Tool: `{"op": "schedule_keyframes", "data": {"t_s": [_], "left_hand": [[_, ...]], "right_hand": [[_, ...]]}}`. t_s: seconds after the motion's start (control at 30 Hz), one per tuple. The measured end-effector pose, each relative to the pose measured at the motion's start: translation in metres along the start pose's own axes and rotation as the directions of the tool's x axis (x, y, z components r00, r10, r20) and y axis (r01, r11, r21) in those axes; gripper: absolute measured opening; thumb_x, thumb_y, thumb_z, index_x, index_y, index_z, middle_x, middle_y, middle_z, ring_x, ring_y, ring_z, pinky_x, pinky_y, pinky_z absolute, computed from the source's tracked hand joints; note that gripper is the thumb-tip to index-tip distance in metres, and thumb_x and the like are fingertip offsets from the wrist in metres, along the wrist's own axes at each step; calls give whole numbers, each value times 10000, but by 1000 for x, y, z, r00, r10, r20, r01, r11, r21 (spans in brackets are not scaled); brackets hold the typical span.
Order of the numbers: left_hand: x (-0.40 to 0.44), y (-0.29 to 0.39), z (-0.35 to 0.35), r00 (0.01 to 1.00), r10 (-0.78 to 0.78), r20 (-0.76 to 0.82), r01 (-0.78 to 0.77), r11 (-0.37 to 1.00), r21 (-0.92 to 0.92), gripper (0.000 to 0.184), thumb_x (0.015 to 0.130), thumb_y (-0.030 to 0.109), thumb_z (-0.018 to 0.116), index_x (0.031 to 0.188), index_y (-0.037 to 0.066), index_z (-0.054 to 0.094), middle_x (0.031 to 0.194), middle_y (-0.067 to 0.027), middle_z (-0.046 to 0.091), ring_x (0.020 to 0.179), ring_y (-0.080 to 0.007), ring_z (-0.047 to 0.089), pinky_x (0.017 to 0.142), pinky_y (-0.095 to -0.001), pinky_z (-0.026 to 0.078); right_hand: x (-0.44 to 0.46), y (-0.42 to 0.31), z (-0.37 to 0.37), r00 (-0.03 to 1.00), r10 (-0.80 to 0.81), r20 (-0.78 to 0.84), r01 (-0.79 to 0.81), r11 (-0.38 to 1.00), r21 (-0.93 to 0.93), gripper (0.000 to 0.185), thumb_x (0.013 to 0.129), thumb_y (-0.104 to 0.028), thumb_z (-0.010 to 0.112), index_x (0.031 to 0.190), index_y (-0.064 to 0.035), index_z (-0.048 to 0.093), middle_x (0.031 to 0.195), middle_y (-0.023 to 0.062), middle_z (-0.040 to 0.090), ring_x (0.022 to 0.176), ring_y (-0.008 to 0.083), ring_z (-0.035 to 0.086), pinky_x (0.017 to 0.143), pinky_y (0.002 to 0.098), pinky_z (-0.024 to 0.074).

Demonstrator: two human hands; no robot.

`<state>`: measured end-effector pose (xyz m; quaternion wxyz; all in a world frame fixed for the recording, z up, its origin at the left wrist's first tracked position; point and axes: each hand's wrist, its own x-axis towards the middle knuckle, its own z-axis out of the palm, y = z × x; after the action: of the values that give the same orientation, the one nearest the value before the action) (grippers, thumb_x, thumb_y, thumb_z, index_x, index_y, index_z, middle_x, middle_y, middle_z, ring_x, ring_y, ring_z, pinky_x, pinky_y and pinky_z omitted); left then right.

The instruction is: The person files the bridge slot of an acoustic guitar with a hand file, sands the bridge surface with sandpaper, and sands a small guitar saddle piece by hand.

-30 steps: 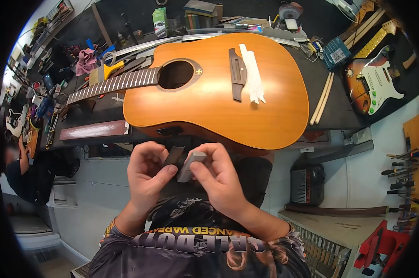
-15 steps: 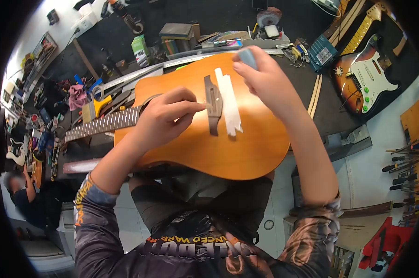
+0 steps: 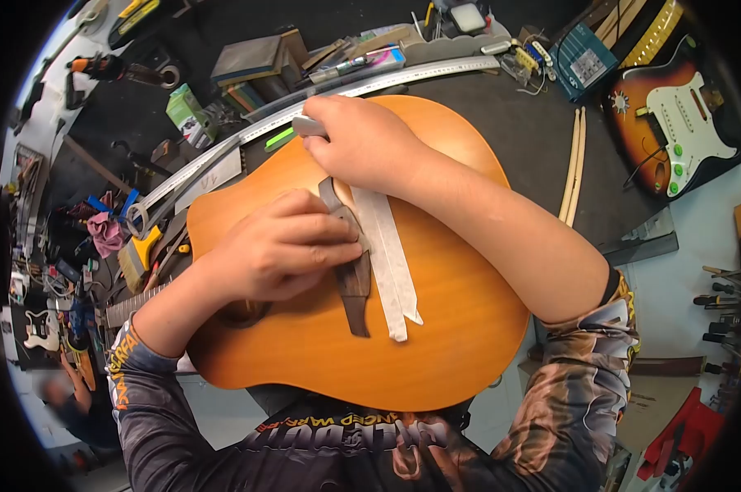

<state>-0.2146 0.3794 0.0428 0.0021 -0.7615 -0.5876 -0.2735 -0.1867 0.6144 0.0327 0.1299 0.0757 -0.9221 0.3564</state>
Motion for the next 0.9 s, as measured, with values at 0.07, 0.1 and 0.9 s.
{"op": "schedule_keyframes", "data": {"t_s": [0.07,0.1,0.9], "left_hand": [[1,9,-1,991,110,70,-109,994,-8,439,825,65,893,1263,32,869,1350,-102,802,1115,-309,745,916,-443,618],[-3,10,7,984,167,61,-168,986,6,410,846,89,883,1251,27,871,1343,-102,800,1123,-307,754,917,-454,615],[-1,-6,5,962,268,57,-274,948,162,294,943,242,865,1215,132,877,1329,-4,797,1115,-183,782,911,-459,540]], "right_hand": [[-2,2,3,998,-47,-33,46,999,-15,272,1049,-217,712,1209,-3,764,1179,249,803,1127,479,771,981,576,615],[-3,2,5,997,-60,-41,59,998,-29,254,1049,-208,705,1186,-2,762,1165,246,802,1106,482,773,967,583,615],[-2,3,4,998,33,-57,-28,997,78,206,1045,-184,719,1104,11,691,980,267,767,961,501,753,826,551,585]]}}
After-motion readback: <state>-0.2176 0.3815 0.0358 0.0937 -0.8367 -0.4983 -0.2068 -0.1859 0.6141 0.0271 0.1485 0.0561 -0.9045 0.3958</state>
